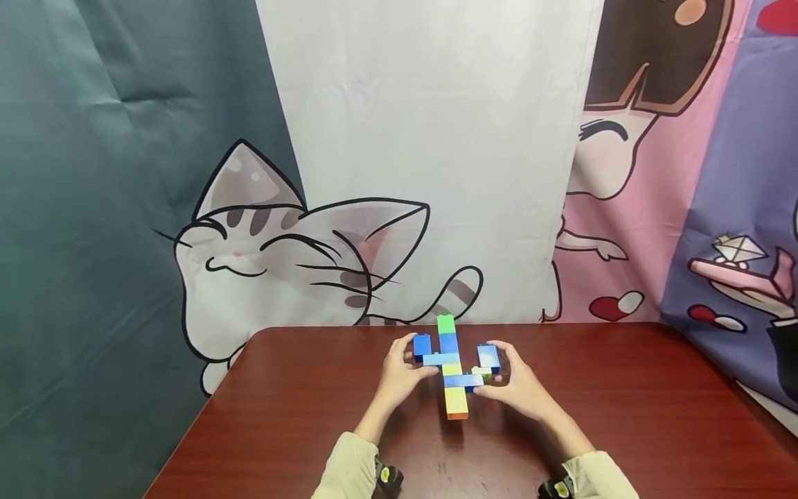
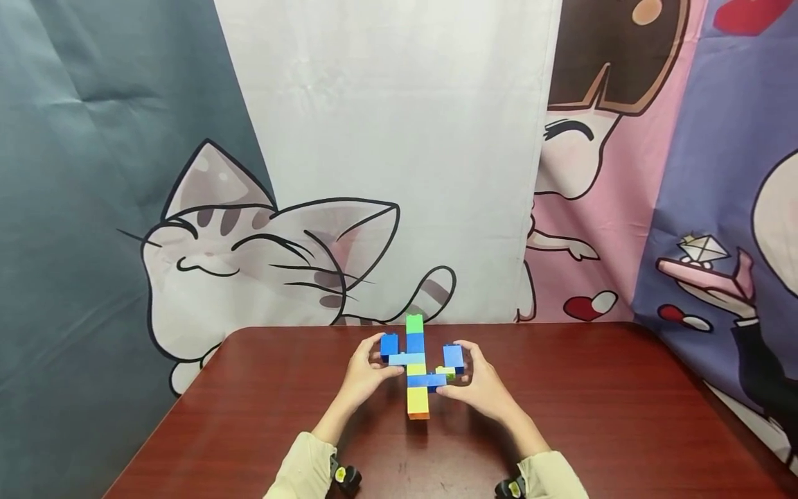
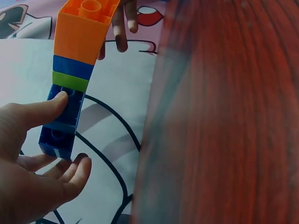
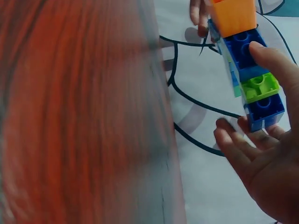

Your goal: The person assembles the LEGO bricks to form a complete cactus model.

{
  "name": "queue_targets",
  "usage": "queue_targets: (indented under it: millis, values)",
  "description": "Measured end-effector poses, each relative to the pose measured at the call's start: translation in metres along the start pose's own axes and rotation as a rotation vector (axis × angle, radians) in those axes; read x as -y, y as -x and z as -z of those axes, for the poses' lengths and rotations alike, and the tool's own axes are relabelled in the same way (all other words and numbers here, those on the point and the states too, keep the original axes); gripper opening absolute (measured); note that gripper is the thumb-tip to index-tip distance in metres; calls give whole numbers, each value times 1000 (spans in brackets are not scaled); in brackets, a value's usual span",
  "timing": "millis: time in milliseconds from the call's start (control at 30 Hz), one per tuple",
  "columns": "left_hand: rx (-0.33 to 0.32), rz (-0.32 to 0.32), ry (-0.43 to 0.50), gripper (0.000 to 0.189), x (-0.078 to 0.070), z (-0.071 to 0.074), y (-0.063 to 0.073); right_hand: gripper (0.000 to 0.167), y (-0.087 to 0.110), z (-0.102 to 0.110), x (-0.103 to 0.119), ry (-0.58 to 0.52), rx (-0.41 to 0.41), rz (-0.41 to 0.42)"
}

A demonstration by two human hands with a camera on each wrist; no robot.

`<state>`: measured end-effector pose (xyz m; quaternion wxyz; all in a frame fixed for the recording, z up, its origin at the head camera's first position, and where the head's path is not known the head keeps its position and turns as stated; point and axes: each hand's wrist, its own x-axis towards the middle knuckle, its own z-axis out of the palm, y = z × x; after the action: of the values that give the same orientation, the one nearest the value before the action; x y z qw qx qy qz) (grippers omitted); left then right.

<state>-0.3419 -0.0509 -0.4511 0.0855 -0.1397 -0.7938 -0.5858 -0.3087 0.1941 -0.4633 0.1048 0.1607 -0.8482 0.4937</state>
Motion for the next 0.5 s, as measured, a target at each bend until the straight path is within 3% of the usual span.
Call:
queue_targets:
  millis: [167, 500]
  values:
    - [8, -11, -69, 72, 8, -1, 1, 83, 0, -2, -6, 40, 41, -69]
    - [89, 109, -114, 69, 18, -1, 1, 89, 3, -1, -15, 106, 137, -171]
